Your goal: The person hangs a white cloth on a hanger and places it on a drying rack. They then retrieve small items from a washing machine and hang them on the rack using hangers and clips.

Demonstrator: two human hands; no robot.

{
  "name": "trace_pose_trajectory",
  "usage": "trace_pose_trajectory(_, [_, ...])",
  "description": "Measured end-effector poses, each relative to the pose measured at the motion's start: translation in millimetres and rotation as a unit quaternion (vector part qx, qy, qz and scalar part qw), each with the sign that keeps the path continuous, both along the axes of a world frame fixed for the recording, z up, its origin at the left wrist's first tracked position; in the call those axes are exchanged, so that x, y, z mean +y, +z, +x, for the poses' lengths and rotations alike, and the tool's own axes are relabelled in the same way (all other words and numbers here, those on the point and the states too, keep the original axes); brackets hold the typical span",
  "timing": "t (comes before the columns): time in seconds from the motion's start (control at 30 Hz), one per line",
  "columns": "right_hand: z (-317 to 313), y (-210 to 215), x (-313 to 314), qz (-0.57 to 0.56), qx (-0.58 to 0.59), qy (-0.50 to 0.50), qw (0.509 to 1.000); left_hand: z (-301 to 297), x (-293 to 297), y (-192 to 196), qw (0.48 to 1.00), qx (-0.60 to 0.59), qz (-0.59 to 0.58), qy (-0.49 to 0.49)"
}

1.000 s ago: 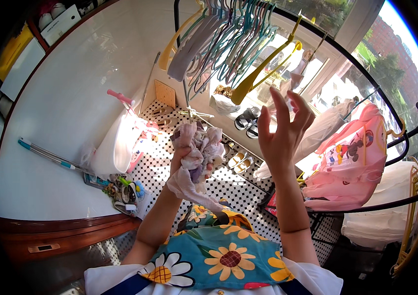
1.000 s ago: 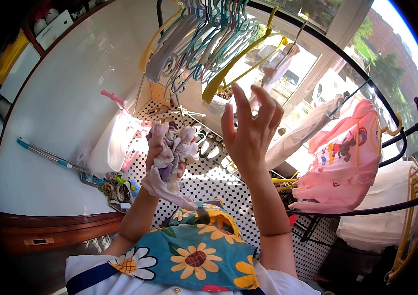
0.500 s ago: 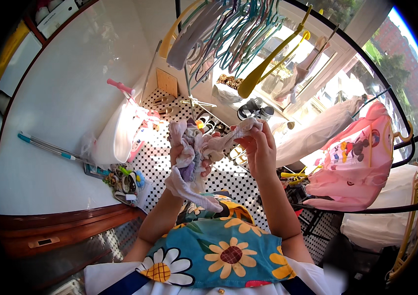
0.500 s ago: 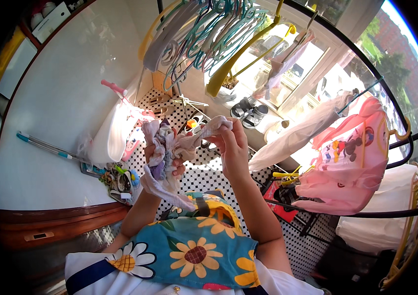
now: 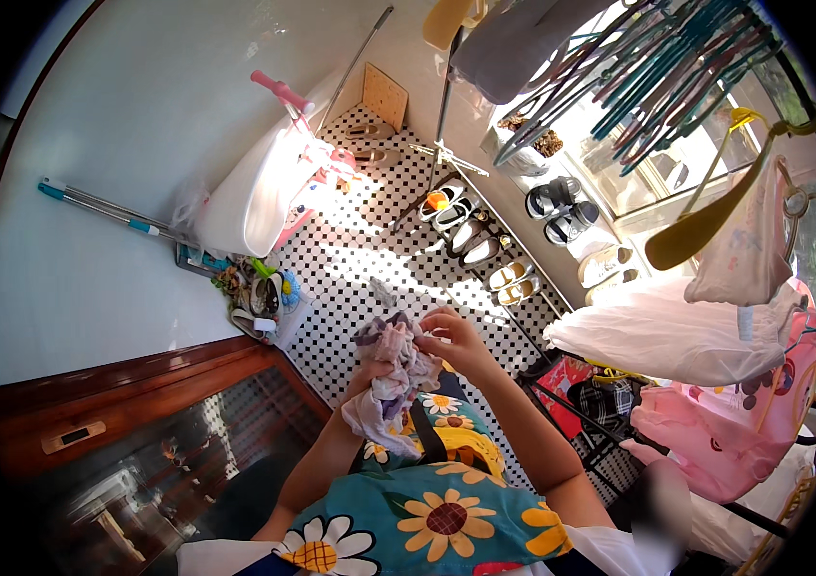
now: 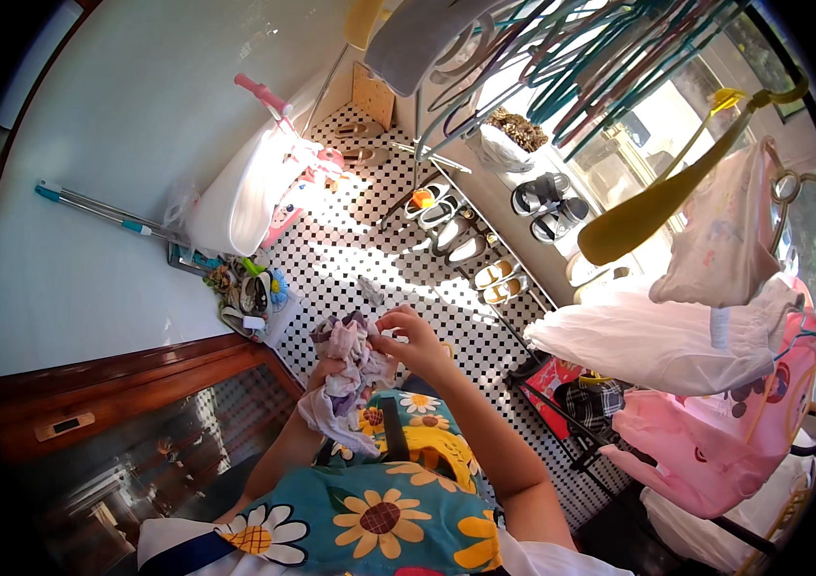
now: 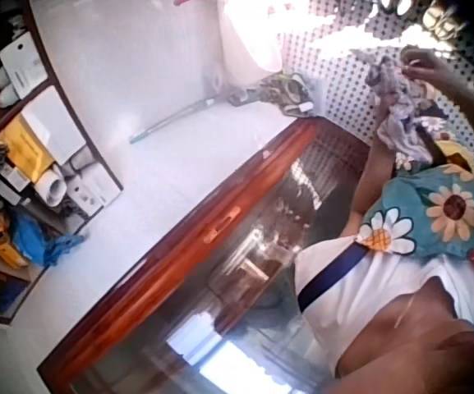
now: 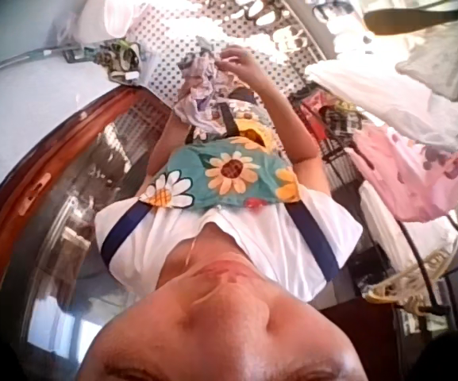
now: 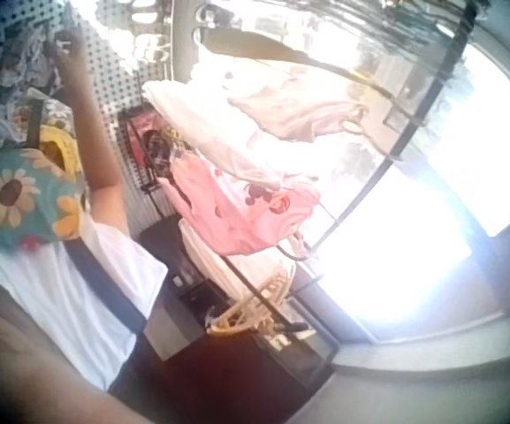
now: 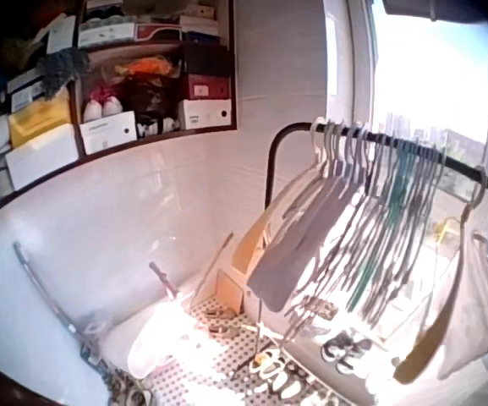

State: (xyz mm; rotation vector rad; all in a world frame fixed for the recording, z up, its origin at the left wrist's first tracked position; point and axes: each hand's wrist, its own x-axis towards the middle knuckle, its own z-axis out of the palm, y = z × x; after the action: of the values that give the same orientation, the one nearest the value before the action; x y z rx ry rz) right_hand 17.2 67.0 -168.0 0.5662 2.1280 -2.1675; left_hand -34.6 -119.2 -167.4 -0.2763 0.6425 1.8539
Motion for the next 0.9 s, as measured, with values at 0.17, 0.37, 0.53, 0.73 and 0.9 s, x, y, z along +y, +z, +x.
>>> trace_pose_trajectory(0.17, [-13.1,-127.0,-47.6,-0.089,-0.116,-0.110,0.983,-17.5,-64.1,-44.1,0.995,-0.074,-0.057,0.028])
trace_pose_trajectory(0.37, [-36.5,-296.1,-94.9,0.065,-0.225,-0.064,0.970,-73.4,-113.7,-102.9,0.988,-0.072,-0.123,0.053])
trace_pose_trajectory(0.53, [-52.7,-425.0,-125.6,0.218,-0.289,0.034,0.932,-118.3,-117.3,-199.6,0.992,-0.067,-0.097,0.052])
trace_pose_trajectory(0.73, [-96.4,-580.9,-121.4,0.329,-0.271,0.138,0.894,-148.6,-98.9,-371.6,0.982,-0.080,0.113,0.130])
trace_pose_trajectory(0.9, [-136.2,-695.9,-115.5,0.350,-0.326,0.303,0.824,-151.6,-104.6,-469.6,0.955,-0.085,0.222,0.179])
